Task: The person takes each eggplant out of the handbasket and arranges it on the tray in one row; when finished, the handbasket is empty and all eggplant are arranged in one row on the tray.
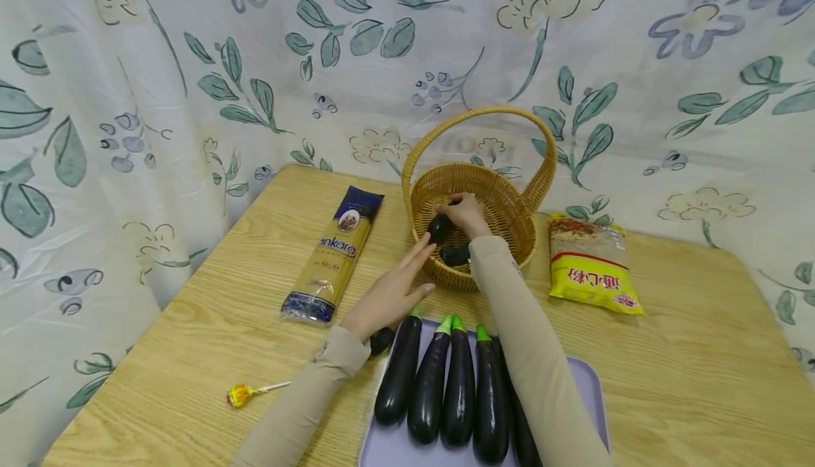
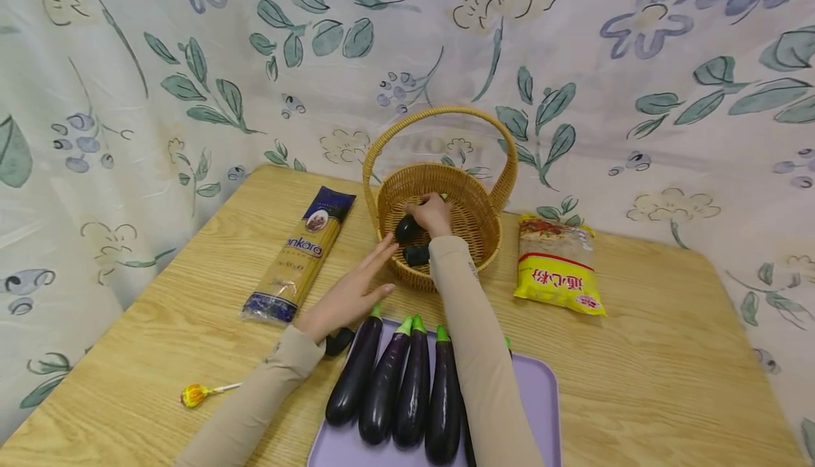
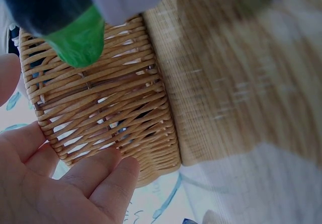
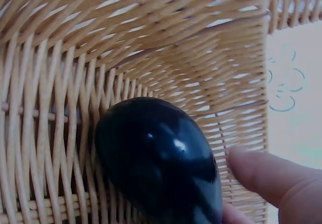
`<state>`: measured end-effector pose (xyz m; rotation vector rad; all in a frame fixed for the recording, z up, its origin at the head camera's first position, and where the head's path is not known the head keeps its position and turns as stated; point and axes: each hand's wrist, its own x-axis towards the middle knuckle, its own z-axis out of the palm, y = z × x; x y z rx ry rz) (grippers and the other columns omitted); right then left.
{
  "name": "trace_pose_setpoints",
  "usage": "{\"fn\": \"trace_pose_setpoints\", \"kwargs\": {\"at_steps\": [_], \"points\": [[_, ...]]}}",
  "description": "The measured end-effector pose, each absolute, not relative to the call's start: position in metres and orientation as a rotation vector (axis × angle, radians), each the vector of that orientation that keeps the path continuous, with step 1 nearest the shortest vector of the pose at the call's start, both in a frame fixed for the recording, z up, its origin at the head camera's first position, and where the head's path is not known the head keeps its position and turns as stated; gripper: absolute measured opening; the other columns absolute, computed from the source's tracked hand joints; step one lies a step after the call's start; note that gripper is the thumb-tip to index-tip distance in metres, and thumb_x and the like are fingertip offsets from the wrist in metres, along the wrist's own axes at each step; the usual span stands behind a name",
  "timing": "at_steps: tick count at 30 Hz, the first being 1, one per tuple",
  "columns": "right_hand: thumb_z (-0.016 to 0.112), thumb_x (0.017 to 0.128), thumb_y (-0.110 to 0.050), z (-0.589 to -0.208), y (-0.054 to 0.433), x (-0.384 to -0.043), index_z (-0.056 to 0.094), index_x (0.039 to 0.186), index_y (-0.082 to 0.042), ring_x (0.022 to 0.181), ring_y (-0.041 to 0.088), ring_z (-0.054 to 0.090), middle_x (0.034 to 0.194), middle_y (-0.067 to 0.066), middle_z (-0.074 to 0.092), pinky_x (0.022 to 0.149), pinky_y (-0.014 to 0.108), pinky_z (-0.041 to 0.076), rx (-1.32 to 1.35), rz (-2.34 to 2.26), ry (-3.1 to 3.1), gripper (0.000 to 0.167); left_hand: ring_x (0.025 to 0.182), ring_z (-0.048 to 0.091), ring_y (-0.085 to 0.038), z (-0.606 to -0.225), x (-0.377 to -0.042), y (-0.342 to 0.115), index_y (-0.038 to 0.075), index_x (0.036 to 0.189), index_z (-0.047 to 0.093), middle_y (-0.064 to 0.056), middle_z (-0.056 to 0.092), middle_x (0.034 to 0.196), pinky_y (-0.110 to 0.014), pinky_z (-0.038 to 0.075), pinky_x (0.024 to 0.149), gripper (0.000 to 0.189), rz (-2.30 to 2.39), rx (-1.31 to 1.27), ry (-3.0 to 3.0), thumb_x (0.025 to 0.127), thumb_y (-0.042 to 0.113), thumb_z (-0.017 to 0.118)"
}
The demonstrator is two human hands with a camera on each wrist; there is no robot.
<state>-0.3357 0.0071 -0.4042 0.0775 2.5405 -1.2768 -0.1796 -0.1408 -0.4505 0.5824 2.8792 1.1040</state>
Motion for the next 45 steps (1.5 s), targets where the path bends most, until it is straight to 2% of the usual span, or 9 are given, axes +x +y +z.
{"fn": "trace_pose_setpoints", "kwargs": {"at_steps": [3,7,11,15,22,27,31,37,45], "points": [[0.065,0.093,-0.025,-0.405,0.009,-0.336,0.046,0.141,-0.009,0.143,0.039,0.022,0.155,0.020,0.025,0.113,0.051,0.035,0.105,-1.298,2.517,0.055,0.140,0.040,-0.029,-0.450,-0.180,-0.140,0.029,0.157,0.011,0.013,-0.002,0.165,-0.051,0.044,0.107,0.070,1.103,0.588,2.880,0.100,0.031,0.052],[0.064,0.093,-0.023,-0.405,0.010,-0.337,0.044,0.143,-0.009,0.132,0.036,0.039,0.152,0.019,0.033,0.108,0.048,0.042,0.079,-1.290,2.490,0.055,0.141,0.039,-0.028,-0.450,-0.181,-0.140,0.025,0.157,0.013,0.017,-0.005,0.163,-0.050,0.043,0.108,0.069,1.101,0.594,2.886,0.101,0.032,0.051],[0.063,0.093,-0.021,-0.406,0.009,-0.336,0.045,0.144,-0.011,0.122,0.033,0.050,0.146,0.016,0.043,0.101,0.046,0.047,0.017,-1.266,2.449,0.055,0.142,0.037,-0.028,-0.450,-0.181,-0.140,0.024,0.157,0.014,0.018,-0.005,0.163,-0.051,0.041,0.109,0.068,1.112,0.594,2.884,0.100,0.031,0.052],[0.063,0.092,-0.018,-0.407,0.009,-0.334,0.045,0.144,-0.011,0.118,0.033,0.053,0.144,0.016,0.045,0.096,0.045,0.050,-0.021,-1.242,2.441,0.055,0.142,0.036,-0.028,-0.451,-0.180,-0.140,0.024,0.157,0.015,0.019,-0.004,0.163,-0.052,0.040,0.110,0.069,1.118,0.582,2.880,0.100,0.029,0.053],[0.062,0.090,-0.015,-0.402,0.015,-0.329,0.044,0.144,-0.009,0.115,0.032,0.054,0.144,0.016,0.046,0.094,0.044,0.051,-0.098,-1.159,2.456,0.057,0.140,0.039,-0.031,-0.451,-0.178,-0.137,0.026,0.157,0.015,0.009,0.001,0.165,-0.054,0.042,0.107,0.068,1.131,0.600,2.873,0.100,0.031,0.052],[0.060,0.092,-0.016,-0.391,0.018,-0.323,0.039,0.147,-0.011,0.118,0.033,0.051,0.147,0.016,0.041,0.097,0.046,0.048,-0.085,-1.234,2.383,0.059,0.140,0.040,-0.031,-0.450,-0.178,-0.138,0.033,0.157,0.009,0.015,-0.003,0.164,-0.053,0.042,0.108,0.070,1.117,0.576,2.855,0.100,0.033,0.051],[0.060,0.093,-0.016,-0.379,0.020,-0.318,0.038,0.148,-0.012,0.124,0.034,0.048,0.150,0.016,0.038,0.102,0.049,0.045,-0.129,-1.268,2.383,0.060,0.138,0.042,-0.033,-0.449,-0.179,-0.141,0.032,0.157,0.011,0.014,-0.001,0.164,-0.055,0.043,0.105,0.070,1.140,0.570,2.862,0.100,0.030,0.053],[0.061,0.092,-0.016,-0.368,0.028,-0.311,0.038,0.148,-0.013,0.112,0.034,0.052,0.142,0.017,0.043,0.094,0.048,0.049,-0.153,-1.295,2.398,0.061,0.142,0.037,-0.031,-0.451,-0.180,-0.141,0.032,0.157,0.009,0.017,-0.004,0.163,-0.054,0.040,0.109,0.070,1.124,0.560,2.853,0.101,0.030,0.052],[0.061,0.092,-0.016,-0.365,0.046,-0.304,0.039,0.147,-0.015,0.121,0.036,0.051,0.144,0.018,0.041,0.096,0.050,0.051,-0.084,-1.356,2.391,0.059,0.140,0.038,-0.033,-0.448,-0.181,-0.138,0.031,0.157,0.012,0.018,-0.004,0.163,-0.056,0.041,0.107,0.070,1.126,0.572,2.869,0.100,0.029,0.053]]}}
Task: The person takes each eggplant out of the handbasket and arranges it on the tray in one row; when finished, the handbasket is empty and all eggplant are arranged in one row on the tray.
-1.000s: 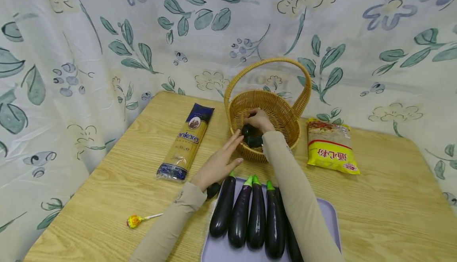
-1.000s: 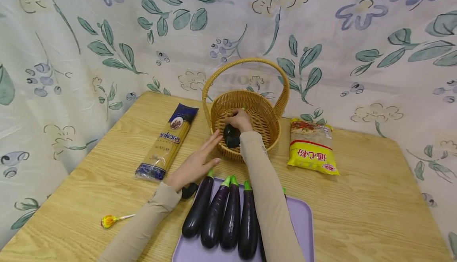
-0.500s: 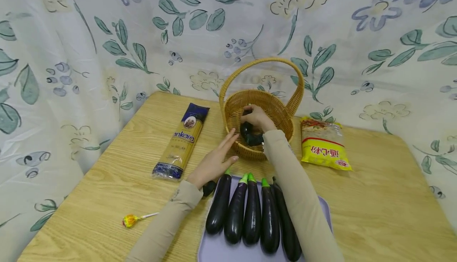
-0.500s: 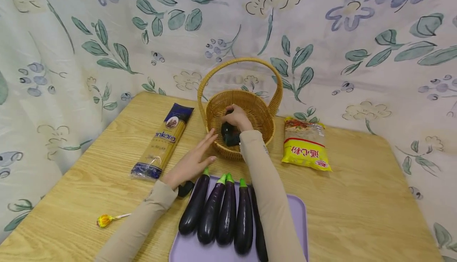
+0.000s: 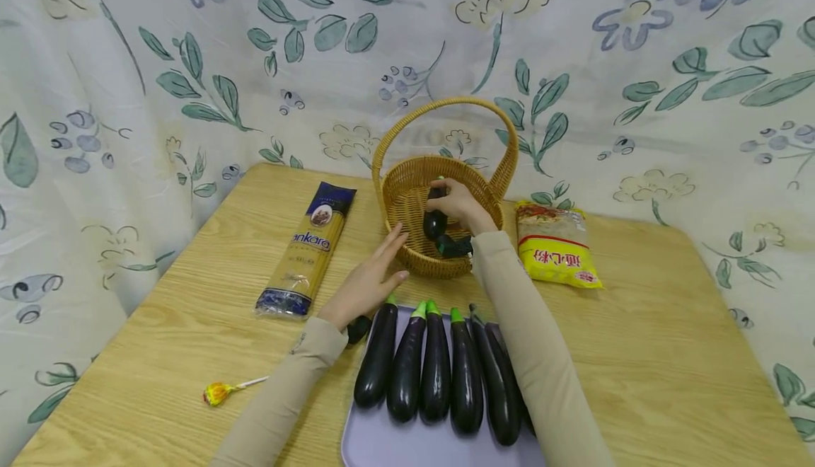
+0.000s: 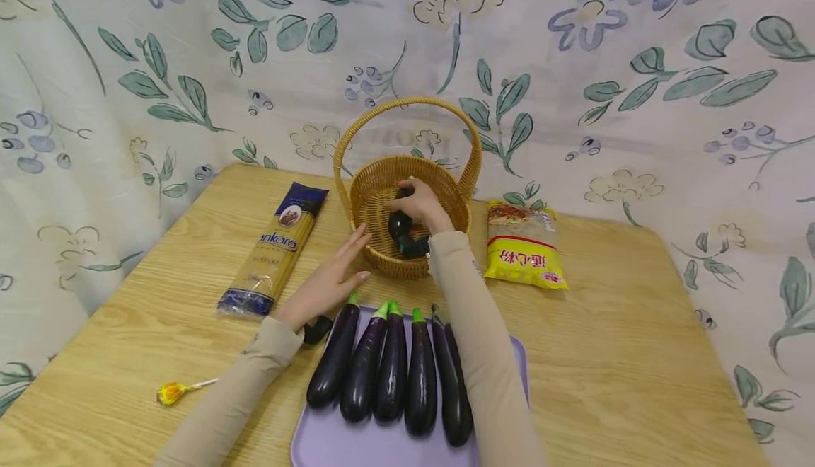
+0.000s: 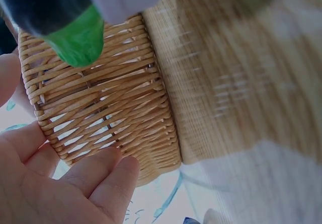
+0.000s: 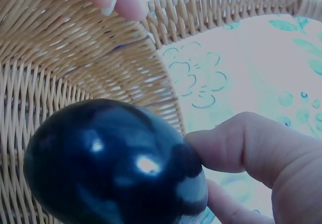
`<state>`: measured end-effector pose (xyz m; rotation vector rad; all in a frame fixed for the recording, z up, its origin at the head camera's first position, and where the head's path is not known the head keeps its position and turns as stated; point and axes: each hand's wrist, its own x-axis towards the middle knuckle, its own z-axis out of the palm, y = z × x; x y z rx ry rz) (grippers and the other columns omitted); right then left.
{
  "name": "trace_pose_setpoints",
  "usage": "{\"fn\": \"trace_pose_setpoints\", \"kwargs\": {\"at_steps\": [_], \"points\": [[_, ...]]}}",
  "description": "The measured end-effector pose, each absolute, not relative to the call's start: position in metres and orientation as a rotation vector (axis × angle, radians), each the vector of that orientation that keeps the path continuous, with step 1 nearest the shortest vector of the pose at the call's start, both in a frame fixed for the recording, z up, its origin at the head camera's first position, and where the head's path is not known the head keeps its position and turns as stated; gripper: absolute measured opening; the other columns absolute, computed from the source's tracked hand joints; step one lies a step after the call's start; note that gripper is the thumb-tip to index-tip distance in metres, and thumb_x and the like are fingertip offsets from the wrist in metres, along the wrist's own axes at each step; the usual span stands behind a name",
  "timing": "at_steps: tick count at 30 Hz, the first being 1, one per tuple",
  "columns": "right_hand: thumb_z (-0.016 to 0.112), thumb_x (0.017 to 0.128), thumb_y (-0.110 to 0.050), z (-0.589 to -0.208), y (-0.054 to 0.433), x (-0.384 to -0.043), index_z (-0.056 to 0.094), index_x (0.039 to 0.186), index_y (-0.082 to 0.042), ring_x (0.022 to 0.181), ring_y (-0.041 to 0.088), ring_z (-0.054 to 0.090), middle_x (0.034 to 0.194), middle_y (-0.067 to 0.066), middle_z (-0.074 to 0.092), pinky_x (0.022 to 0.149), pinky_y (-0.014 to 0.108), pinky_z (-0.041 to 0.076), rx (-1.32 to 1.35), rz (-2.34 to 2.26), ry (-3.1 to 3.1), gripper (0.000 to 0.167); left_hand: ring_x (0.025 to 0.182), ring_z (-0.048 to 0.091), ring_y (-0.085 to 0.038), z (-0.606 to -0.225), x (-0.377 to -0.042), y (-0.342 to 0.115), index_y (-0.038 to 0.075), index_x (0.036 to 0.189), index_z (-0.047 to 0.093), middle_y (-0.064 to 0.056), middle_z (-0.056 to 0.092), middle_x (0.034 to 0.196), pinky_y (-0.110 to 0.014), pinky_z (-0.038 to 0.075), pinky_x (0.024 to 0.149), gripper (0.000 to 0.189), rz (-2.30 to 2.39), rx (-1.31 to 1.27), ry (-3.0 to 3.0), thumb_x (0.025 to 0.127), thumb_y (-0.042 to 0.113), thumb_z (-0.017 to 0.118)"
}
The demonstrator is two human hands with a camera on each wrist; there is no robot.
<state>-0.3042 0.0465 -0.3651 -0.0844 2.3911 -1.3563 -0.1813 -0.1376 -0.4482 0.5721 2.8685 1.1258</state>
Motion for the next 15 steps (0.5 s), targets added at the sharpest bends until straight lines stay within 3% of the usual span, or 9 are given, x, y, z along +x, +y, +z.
{"fn": "trace_pose_setpoints", "kwargs": {"at_steps": [15], "points": [[0.055,0.095,-0.007,-0.363,0.069,-0.285,0.034,0.150,-0.023,0.129,0.036,0.046,0.151,0.016,0.032,0.098,0.056,0.048,-0.087,-1.711,2.165,0.061,0.137,0.042,-0.037,-0.451,-0.184,-0.139,0.031,0.157,0.012,0.018,-0.004,0.163,-0.057,0.043,0.104,0.070,1.120,0.580,2.879,0.100,0.030,0.053]]}}
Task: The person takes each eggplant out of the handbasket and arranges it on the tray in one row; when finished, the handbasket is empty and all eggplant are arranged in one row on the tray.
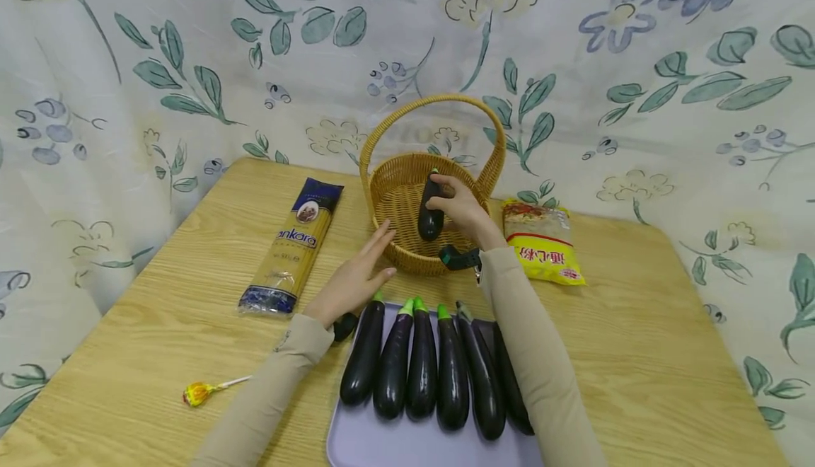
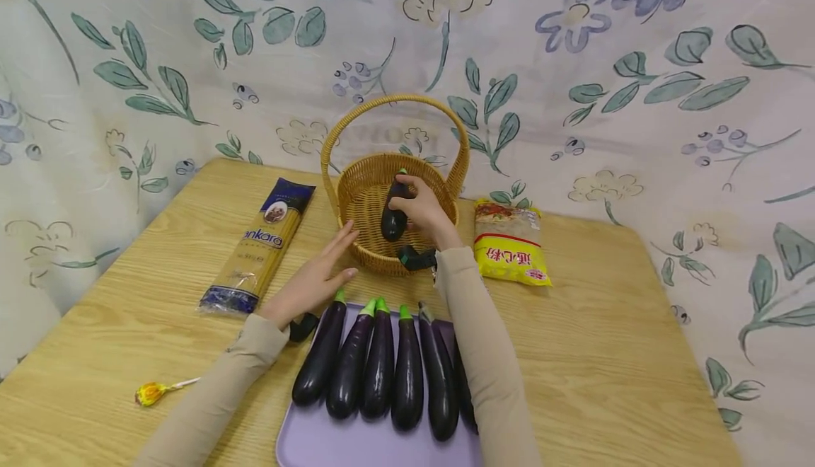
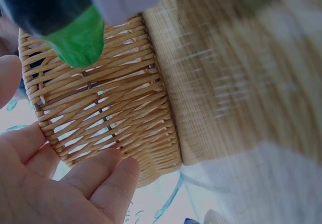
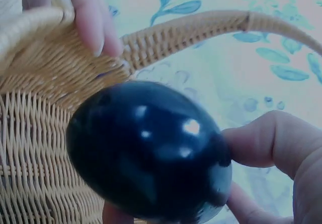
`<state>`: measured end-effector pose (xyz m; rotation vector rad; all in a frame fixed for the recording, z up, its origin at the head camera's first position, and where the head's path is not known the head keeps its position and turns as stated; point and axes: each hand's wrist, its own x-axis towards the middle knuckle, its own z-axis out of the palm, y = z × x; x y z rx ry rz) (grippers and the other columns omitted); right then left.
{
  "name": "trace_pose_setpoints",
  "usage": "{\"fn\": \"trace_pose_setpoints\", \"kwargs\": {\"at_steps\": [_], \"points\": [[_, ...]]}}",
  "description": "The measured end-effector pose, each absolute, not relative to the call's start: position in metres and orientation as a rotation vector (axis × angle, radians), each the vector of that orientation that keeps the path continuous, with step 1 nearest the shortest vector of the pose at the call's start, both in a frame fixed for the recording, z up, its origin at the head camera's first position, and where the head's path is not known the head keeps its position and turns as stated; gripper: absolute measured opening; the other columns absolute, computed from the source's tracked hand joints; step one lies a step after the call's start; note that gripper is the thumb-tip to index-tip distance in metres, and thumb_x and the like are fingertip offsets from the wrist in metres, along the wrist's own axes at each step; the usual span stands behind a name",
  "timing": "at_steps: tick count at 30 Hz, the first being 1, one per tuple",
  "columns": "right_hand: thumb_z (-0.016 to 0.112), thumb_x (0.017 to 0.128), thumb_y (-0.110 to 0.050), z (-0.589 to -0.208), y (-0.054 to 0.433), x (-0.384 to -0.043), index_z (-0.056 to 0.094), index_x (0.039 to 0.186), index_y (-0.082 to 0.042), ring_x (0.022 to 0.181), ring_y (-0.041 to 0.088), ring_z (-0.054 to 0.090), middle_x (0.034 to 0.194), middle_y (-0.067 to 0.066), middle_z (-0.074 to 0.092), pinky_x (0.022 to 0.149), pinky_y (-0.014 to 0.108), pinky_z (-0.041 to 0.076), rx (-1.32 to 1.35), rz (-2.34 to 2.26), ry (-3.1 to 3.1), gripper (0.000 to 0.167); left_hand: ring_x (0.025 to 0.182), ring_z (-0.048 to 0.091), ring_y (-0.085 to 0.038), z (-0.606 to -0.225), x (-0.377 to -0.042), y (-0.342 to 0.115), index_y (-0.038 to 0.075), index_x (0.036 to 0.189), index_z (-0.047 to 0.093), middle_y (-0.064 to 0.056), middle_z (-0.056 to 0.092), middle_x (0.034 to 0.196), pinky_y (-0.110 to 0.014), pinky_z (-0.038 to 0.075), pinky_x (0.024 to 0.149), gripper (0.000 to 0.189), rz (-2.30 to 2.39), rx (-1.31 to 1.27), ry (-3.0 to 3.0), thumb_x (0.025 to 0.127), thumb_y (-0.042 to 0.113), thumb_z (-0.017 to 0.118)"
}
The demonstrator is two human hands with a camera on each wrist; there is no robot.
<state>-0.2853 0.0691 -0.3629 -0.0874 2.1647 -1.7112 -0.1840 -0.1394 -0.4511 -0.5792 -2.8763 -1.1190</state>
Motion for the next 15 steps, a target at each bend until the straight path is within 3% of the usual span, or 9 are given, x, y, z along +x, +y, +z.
{"fn": "trace_pose_setpoints", "kwargs": {"at_steps": [7,15], "points": [[0.053,0.096,-0.005,-0.355,0.079,-0.275,0.033,0.149,-0.026,0.129,0.038,0.045,0.152,0.015,0.029,0.097,0.060,0.046,-0.140,-1.816,2.062,0.061,0.139,0.039,-0.037,-0.449,-0.183,-0.140,0.030,0.157,0.009,0.016,-0.006,0.163,-0.058,0.039,0.107,0.071,-1.087,-0.592,-2.881,0.100,0.032,0.051],[0.054,0.095,-0.004,-0.350,0.095,-0.265,0.034,0.149,-0.027,0.127,0.034,0.046,0.153,0.013,0.026,0.086,0.051,0.052,-0.193,-1.832,2.079,0.061,0.140,0.038,-0.036,-0.450,-0.185,-0.138,0.028,0.157,0.010,0.015,-0.006,0.163,-0.058,0.039,0.108,0.071,-1.096,-0.610,-2.869,0.100,0.029,0.052]]}}
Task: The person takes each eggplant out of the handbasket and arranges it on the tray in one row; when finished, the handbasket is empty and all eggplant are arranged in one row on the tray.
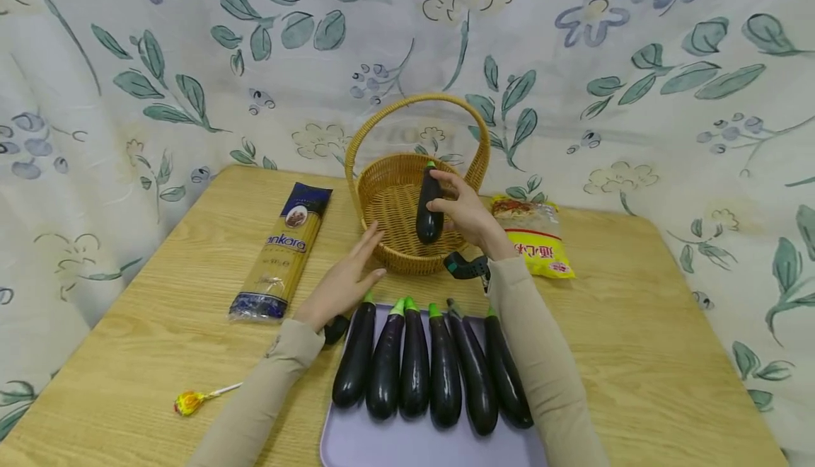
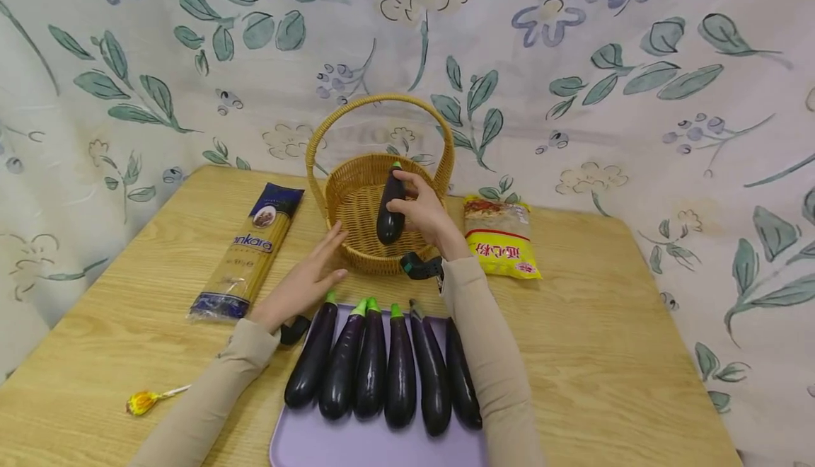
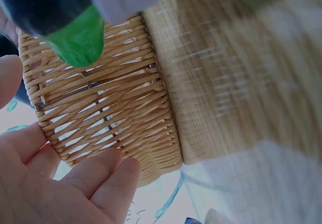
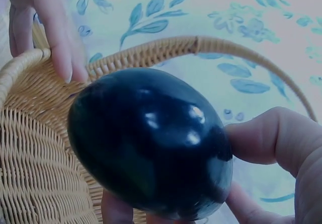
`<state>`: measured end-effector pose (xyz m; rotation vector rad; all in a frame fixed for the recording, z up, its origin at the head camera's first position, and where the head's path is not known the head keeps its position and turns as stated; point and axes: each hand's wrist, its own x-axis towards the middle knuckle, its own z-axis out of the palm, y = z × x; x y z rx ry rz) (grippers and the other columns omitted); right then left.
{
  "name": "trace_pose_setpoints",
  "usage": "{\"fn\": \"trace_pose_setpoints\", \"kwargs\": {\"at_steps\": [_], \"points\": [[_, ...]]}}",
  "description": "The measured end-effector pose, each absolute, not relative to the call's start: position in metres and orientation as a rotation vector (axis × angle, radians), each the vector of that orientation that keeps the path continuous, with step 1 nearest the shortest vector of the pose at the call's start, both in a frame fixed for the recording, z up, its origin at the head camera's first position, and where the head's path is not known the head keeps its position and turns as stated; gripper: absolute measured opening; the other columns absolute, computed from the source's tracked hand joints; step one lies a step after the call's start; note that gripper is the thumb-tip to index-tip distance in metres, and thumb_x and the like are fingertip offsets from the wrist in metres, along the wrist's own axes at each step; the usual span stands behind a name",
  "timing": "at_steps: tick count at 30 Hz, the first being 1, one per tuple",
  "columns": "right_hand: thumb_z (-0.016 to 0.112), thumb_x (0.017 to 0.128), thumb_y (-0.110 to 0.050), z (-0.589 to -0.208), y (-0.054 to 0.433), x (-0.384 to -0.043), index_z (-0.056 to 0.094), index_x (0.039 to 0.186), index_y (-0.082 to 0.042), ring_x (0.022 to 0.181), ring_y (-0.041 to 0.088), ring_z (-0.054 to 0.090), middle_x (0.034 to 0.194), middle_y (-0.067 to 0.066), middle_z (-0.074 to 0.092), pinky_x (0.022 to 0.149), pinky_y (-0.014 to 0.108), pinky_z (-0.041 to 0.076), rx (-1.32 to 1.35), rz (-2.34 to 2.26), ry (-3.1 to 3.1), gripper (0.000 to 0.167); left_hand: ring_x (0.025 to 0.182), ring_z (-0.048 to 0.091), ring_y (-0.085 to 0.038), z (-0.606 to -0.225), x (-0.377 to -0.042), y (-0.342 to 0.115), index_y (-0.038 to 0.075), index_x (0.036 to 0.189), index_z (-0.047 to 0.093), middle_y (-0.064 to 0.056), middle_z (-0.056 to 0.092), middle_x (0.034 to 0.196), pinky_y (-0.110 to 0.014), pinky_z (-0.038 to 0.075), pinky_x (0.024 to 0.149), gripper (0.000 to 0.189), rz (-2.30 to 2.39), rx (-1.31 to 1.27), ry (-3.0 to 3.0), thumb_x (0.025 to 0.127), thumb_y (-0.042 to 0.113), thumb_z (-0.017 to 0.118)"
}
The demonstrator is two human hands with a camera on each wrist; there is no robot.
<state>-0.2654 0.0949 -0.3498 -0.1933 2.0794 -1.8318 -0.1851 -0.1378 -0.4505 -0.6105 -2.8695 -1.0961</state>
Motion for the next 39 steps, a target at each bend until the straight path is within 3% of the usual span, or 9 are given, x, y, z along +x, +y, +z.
{"fn": "trace_pose_setpoints", "kwargs": {"at_steps": [4,14,24,33,39], "points": [[0.054,0.095,-0.003,-0.351,0.106,-0.259,0.034,0.149,-0.027,0.127,0.034,0.045,0.154,0.012,0.026,0.080,0.045,0.052,-0.186,-1.843,2.077,0.062,0.139,0.038,-0.038,-0.452,-0.186,-0.137,0.026,0.157,0.010,0.014,-0.007,0.163,-0.058,0.039,0.107,0.070,-1.093,-0.625,-2.872,0.100,0.031,0.051],[0.052,0.095,-0.001,-0.357,0.134,-0.246,0.032,0.150,-0.025,0.130,0.034,0.043,0.155,0.012,0.026,0.080,0.043,0.054,-0.174,-1.861,2.079,0.064,0.136,0.041,-0.043,-0.449,-0.185,-0.139,0.025,0.157,0.010,0.010,-0.006,0.164,-0.061,0.042,0.103,0.070,-1.074,-0.629,-2.872,0.101,0.030,0.051],[0.052,0.095,-0.001,-0.361,0.154,-0.237,0.029,0.151,-0.024,0.132,0.037,0.042,0.157,0.013,0.024,0.095,0.054,0.051,-0.167,-1.874,2.080,0.065,0.141,0.034,-0.040,-0.448,-0.186,-0.136,0.025,0.157,0.009,0.008,-0.007,0.164,-0.060,0.037,0.108,0.070,-1.078,-0.630,-2.875,0.101,0.031,0.050],[0.052,0.094,0.000,-0.373,0.176,-0.224,0.028,0.153,-0.021,0.129,0.038,0.042,0.156,0.017,0.023,0.075,0.035,0.056,-0.124,-1.881,2.099,0.067,0.144,0.029,-0.040,-0.447,-0.187,-0.132,0.025,0.157,0.007,0.007,-0.009,0.164,-0.061,0.033,0.110,0.071,-1.075,-0.656,-2.877,0.101,0.029,0.050],[0.053,0.094,-0.001,-0.381,0.191,-0.217,0.027,0.153,-0.021,0.125,0.036,0.046,0.154,0.017,0.025,0.081,0.039,0.056,-0.122,-1.873,2.113,0.067,0.143,0.028,-0.042,-0.447,-0.187,-0.133,0.026,0.157,0.005,0.007,-0.009,0.164,-0.062,0.031,0.110,0.072,-1.090,-0.650,-2.879,0.101,0.029,0.050]]}}
